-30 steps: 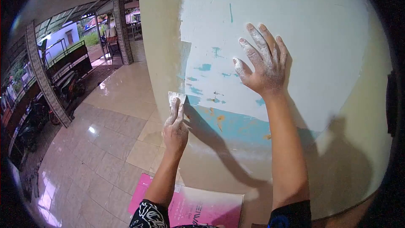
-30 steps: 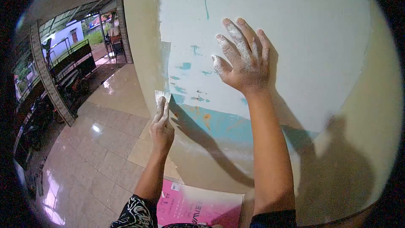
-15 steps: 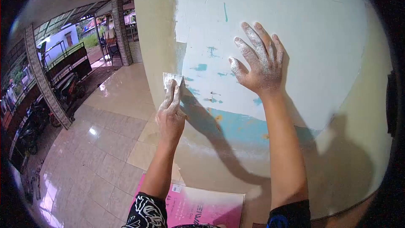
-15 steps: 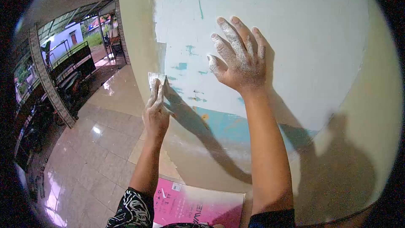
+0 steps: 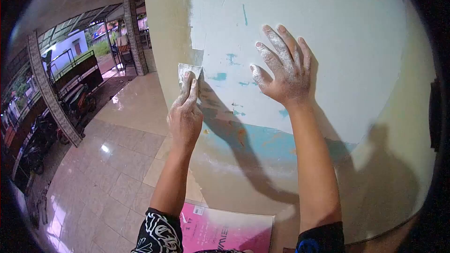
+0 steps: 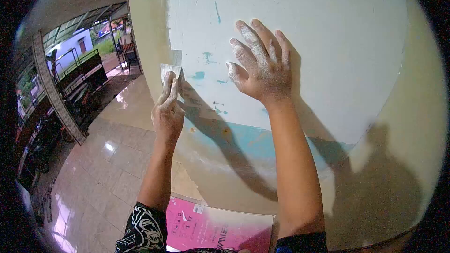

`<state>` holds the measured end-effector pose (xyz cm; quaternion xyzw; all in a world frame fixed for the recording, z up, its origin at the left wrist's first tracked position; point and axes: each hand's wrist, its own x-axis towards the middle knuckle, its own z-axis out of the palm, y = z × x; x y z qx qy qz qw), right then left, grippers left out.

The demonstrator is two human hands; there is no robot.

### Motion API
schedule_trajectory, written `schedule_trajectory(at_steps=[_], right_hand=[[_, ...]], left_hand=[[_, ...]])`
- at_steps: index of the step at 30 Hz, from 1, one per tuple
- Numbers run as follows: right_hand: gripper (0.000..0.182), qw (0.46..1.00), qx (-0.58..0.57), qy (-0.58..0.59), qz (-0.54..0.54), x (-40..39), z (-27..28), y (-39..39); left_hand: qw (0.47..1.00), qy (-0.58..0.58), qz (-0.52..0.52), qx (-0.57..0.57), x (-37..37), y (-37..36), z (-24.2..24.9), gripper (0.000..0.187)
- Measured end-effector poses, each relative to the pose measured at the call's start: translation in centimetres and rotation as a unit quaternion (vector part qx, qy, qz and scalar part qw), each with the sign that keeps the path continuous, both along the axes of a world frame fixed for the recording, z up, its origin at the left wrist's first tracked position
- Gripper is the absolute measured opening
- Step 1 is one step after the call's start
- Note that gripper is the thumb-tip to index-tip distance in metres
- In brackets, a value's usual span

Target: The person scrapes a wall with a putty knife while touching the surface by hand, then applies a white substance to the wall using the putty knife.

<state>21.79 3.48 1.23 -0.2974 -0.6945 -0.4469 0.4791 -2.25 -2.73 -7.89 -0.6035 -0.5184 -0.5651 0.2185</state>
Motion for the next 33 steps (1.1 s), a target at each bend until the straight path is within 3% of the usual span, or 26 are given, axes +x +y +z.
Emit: schedule_trajectory(at_steps=[11,21,23,28,33], right_hand=[[0.036,1.000,-0.002,0.003,-0.003,-0.3,-2.5,-0.7],[0.035,1.000,0.010,0.004,-0.021,-0.8,-1.9,-1.5],[0.034,1.000,0.016,0.003,-0.021,-0.6,-1.9,-1.7],[0.032,1.000,0.026,0.006,-0.016,-0.4,-1.7,-1.1],[0.035,0.999,0.024,-0.010,-0.039,-0.3,-1.5,-1.3]], left_hand=[[0.999,0.011,0.043,0.024,0.7,-0.2,0.2,0.056],[0.999,0.016,0.017,0.025,-0.1,0.0,0.2,0.057],[0.995,0.031,0.001,0.091,-0.1,0.0,-1.7,0.056],[0.997,0.038,-0.027,0.066,1.9,0.9,-5.6,0.055],[0.998,0.028,-0.027,0.058,3.2,1.0,-2.1,0.056]])
